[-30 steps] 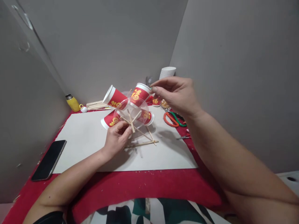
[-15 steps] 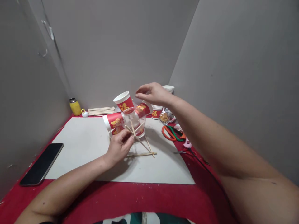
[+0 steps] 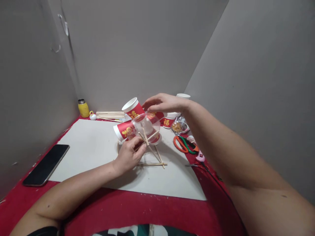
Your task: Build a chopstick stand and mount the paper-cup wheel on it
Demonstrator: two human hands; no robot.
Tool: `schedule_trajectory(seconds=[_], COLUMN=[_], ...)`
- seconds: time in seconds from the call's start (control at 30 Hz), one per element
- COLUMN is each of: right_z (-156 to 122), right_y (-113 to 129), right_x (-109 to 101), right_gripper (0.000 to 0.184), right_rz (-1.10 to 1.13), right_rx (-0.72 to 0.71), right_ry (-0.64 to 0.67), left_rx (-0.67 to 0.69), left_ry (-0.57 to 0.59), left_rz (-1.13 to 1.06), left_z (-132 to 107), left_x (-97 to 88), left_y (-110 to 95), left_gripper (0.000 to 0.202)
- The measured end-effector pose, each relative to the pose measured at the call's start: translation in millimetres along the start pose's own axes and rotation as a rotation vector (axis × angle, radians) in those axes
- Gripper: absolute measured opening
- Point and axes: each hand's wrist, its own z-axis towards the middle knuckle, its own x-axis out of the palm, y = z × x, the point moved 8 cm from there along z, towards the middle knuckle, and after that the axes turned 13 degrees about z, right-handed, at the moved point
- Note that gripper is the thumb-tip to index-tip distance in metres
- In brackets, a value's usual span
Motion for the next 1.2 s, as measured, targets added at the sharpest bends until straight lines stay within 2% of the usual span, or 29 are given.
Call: schedule_trajectory(seconds=[0.17,0.27,0.33,0.5,0.67,0.87,1.03,1.2], right_z=[-1,-1,-1,-3,-6,-15,-28,-48], right_y=[-1,0,2,-3,-5,4,3,-5], right_x=[9,14,16,9,-6,-33,-59,-95], right_gripper=[0.036,0.029,0.031,0.039,0.046,0.052,0.041,0.030], right_rz=[-0.068,-0.089,-0.055,0.007,0.088,0.068,0.139,0.312], right_rx=[0.036,-0.002,-0.045,-0.061,-0.069,-0.101,-0.053,-0.009], right_ry=[-0.021,-0.070,-0.083,-0.135,-0.237,-0.354,-0.426,-0.614], left_rx=[0.023,0.005,-0.002,0.015,-0.016,-0.064,-0.058,-0.065], left_ry=[-0.018,-0.007,-0.002,-0.024,-0.033,-0.024,-0.029,-0.023], left_rz=[-0.009,-0.024,-0.032,-0.061,-0.078,-0.076,-0.093,-0.097], left_z=[0,-1,-1,-2,-2,-2,-1,-2], left_x=[-0.8,1.3,2.4,2.5,4.1,4.0,4.8,5.4], left_y=[0,3,4,6,11,15,14,14], left_gripper=[0.017,0.018,0.018,0.017,0.016,0.020,0.020,0.020])
